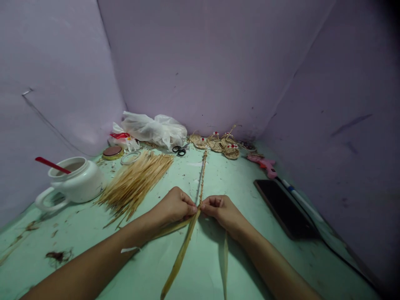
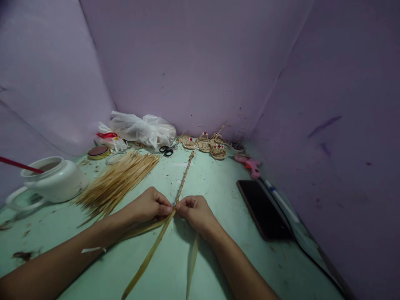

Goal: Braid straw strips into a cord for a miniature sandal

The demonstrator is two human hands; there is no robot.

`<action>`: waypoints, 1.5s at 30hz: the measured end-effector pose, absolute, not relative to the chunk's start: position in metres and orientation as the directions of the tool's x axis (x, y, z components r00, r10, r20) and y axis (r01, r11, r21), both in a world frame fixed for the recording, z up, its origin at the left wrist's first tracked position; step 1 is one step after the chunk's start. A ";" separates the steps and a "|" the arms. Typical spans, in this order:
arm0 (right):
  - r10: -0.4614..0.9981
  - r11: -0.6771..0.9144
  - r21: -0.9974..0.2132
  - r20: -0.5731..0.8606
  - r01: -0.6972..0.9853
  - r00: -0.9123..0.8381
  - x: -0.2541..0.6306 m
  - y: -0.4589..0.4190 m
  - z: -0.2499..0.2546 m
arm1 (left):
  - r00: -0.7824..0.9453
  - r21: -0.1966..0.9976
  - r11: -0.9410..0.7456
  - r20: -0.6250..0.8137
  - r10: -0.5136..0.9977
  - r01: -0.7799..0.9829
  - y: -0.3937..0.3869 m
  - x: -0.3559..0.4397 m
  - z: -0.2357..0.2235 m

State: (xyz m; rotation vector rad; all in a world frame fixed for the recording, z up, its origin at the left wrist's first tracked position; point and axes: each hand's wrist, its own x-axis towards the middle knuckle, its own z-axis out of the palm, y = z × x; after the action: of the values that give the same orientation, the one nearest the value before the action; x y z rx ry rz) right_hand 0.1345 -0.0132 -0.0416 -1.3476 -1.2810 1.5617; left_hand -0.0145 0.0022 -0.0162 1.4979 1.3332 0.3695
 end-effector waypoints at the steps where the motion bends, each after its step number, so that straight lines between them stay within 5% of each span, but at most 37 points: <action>1: 0.936 -0.263 -0.961 -0.277 0.089 -0.216 0.135 -0.013 -0.042 | 0.340 0.831 0.166 -0.388 0.857 0.531 0.002 -0.014 -0.016; 13: 0.945 -0.242 -0.968 -0.250 0.060 -0.213 0.133 -0.012 -0.045 | 0.325 0.852 0.300 -0.455 0.829 0.430 0.010 -0.012 -0.019; 22: 0.947 -0.258 -0.966 -0.254 0.002 -0.199 0.130 -0.014 -0.041 | 0.297 0.698 0.593 -0.712 0.636 0.401 0.013 -0.004 -0.015; 29: 0.918 -0.342 -0.940 -0.338 0.019 -0.209 0.136 -0.014 -0.033 | 0.196 0.782 0.378 -0.524 0.829 0.495 0.005 -0.002 -0.015; 36: 0.897 -0.388 -0.921 -0.366 -0.043 -0.246 0.138 -0.014 -0.034 | 0.407 0.822 0.477 -0.568 0.715 0.311 0.004 -0.002 -0.018; 45: 0.835 -0.441 -0.895 -0.382 -0.066 -0.397 0.147 -0.012 -0.036 | 0.367 0.836 0.381 -0.524 0.769 0.396 0.009 -0.003 -0.018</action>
State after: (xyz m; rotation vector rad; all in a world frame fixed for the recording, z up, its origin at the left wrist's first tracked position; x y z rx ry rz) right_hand 0.1474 -0.0116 -0.0360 -1.1901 -1.1238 1.8960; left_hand -0.0029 0.0093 -0.0181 1.2284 1.2438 0.3397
